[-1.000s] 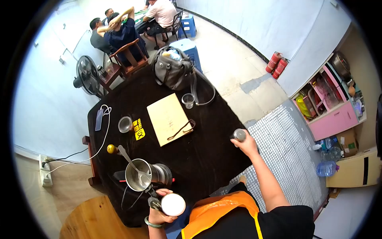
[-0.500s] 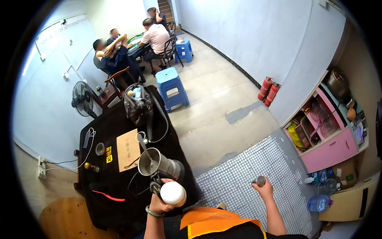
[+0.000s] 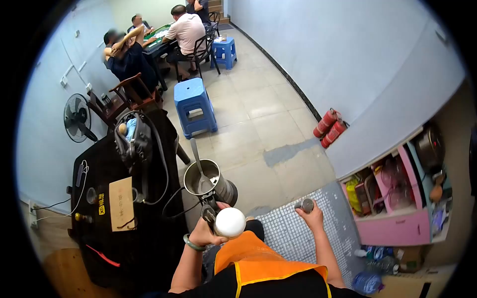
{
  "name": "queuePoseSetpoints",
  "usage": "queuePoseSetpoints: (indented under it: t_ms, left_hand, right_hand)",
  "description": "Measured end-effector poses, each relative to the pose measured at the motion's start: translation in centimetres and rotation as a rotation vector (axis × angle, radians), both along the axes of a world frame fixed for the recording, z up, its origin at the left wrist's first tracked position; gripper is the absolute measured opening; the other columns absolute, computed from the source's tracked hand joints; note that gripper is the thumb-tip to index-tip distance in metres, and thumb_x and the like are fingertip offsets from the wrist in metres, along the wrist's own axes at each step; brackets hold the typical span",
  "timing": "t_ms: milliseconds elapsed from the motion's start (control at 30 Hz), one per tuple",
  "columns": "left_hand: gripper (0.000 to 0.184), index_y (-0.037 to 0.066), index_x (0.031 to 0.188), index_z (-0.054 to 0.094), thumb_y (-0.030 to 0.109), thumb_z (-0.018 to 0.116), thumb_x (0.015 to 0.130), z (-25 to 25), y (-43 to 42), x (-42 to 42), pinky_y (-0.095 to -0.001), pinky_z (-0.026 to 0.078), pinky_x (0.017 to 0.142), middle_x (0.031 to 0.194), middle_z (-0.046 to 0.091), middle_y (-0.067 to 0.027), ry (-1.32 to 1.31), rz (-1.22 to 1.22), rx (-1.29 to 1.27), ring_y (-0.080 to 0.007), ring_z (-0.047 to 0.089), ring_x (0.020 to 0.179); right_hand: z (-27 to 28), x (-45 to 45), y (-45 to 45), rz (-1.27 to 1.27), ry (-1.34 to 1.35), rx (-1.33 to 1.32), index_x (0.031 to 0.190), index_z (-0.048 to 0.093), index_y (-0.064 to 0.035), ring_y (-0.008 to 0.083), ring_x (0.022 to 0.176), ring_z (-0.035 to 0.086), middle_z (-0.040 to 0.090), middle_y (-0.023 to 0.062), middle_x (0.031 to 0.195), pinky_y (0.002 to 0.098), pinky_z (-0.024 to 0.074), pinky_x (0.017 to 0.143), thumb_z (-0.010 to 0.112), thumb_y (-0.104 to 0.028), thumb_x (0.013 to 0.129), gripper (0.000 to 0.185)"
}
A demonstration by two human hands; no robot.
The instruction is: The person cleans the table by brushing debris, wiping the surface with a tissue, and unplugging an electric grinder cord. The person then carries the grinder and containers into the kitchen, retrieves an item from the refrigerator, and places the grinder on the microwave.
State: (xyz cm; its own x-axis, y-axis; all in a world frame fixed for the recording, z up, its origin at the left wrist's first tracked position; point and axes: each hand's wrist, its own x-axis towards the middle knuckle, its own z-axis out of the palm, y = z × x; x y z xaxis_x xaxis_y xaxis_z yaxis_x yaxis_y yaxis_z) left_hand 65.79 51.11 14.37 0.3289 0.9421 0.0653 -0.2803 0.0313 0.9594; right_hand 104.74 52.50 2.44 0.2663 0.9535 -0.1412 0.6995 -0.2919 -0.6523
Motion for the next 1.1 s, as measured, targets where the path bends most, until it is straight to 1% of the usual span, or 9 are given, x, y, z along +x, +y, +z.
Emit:
queuePoseSetpoints:
  t_ms: [100, 133, 267, 400, 500, 600, 833, 967, 1100]
  left_hand:
    - [0.08, 0.005, 0.118, 0.047, 0.028, 0.089, 0.054, -0.6, 7.1, 2.1, -0.0339, 0.043, 0.092, 0.115, 0.052, -0.0072, 0.038, -0.012, -0.015, -0.0175, 0.052, 0.106]
    - [0.078, 0.005, 0.118, 0.047, 0.025, 0.088, 0.055, 0.0, 9.5, 3.0, -0.0337, 0.042, 0.094, 0.115, 0.052, -0.0069, 0.052, -0.023, -0.025, -0.0177, 0.051, 0.107]
    - [0.077, 0.005, 0.117, 0.046, 0.024, 0.088, 0.055, 1.2, 19.1, 6.1, -0.0332, 0.039, 0.096, 0.114, 0.051, -0.0062, 0.066, -0.035, -0.054, -0.0176, 0.05, 0.108]
    - [0.078, 0.006, 0.115, 0.048, 0.026, 0.089, 0.052, -0.5, 29.9, 9.0, -0.0338, 0.04, 0.095, 0.113, 0.052, -0.0063, 0.153, -0.048, 0.018, -0.018, 0.05, 0.108]
    - [0.077, 0.005, 0.112, 0.05, 0.03, 0.089, 0.052, -1.1, 38.2, 12.7, -0.0355, 0.042, 0.093, 0.111, 0.054, -0.0076, 0.073, 0.031, -0.064, -0.0192, 0.051, 0.106]
    - [0.076, 0.005, 0.11, 0.052, 0.038, 0.088, 0.052, -1.3, 46.9, 16.3, -0.0367, 0.043, 0.091, 0.108, 0.056, -0.0088, 0.116, 0.097, 0.001, -0.0201, 0.054, 0.103]
    - [0.081, 0.005, 0.116, 0.048, 0.037, 0.088, 0.053, -1.6, 67.4, 21.4, -0.0361, 0.044, 0.092, 0.112, 0.053, -0.0071, 0.147, 0.142, -0.024, -0.0192, 0.053, 0.105]
    - [0.082, 0.005, 0.116, 0.048, 0.036, 0.089, 0.052, -3.8, 82.2, 22.7, -0.035, 0.043, 0.093, 0.112, 0.053, -0.0067, 0.117, 0.169, -0.056, -0.018, 0.053, 0.105]
    - [0.081, 0.004, 0.117, 0.049, 0.034, 0.089, 0.053, -4.9, 98.7, 22.3, -0.0339, 0.041, 0.095, 0.113, 0.053, -0.0056, 0.149, 0.086, -0.031, -0.0169, 0.052, 0.106]
  right_hand:
    - [0.3, 2.6, 6.6, 0.031, -0.02, -0.037, 0.109, 0.06, -0.0084, 0.0311, 0.087, 0.068, 0.07, 0.0142, 0.092, 0.0391, 0.0533, 0.075, 0.085, -0.036, 0.065, 0.058]
    - [0.2, 3.6, 8.6, 0.066, -0.033, 0.015, 0.113, 0.059, -0.01, 0.0329, 0.084, 0.069, 0.07, 0.0143, 0.091, 0.0401, 0.054, 0.072, 0.083, -0.043, 0.065, 0.062]
    - [0.8, 6.8, 16.4, -0.01, -0.029, -0.031, 0.111, 0.059, -0.0094, 0.0328, 0.084, 0.068, 0.07, 0.0137, 0.089, 0.0406, 0.0537, 0.072, 0.084, -0.04, 0.066, 0.06]
    - [-2.8, 11.6, 25.6, -0.03, 0.009, 0.008, 0.11, 0.059, -0.0083, 0.0341, 0.084, 0.068, 0.07, 0.0142, 0.089, 0.0422, 0.0531, 0.071, 0.083, -0.042, 0.066, 0.06]
    - [-5.0, 15.9, 35.0, 0.007, 0.014, -0.072, 0.109, 0.059, -0.0075, 0.0345, 0.085, 0.067, 0.07, 0.0144, 0.091, 0.0421, 0.0529, 0.072, 0.082, -0.044, 0.066, 0.062]
    - [-4.3, 18.9, 46.0, 0.075, 0.025, 0.0, 0.11, 0.059, -0.008, 0.0347, 0.086, 0.067, 0.07, 0.0148, 0.092, 0.0418, 0.0526, 0.072, 0.081, -0.048, 0.066, 0.063]
    - [-1.7, 19.4, 75.2, 0.239, 0.018, -0.013, 0.105, 0.059, -0.0093, 0.0355, 0.087, 0.066, 0.069, 0.0163, 0.09, 0.0425, 0.052, 0.072, 0.081, -0.048, 0.067, 0.058]
    - [-4.4, 18.5, 92.8, 0.271, 0.006, 0.057, 0.105, 0.059, -0.0089, 0.0351, 0.086, 0.067, 0.069, 0.0155, 0.089, 0.0415, 0.0523, 0.071, 0.08, -0.05, 0.067, 0.06]
    - [-8.5, 19.4, 106.6, 0.251, 0.053, -0.042, 0.109, 0.059, -0.0096, 0.0338, 0.092, 0.066, 0.069, 0.0155, 0.095, 0.0407, 0.0515, 0.076, 0.08, -0.048, 0.067, 0.061]
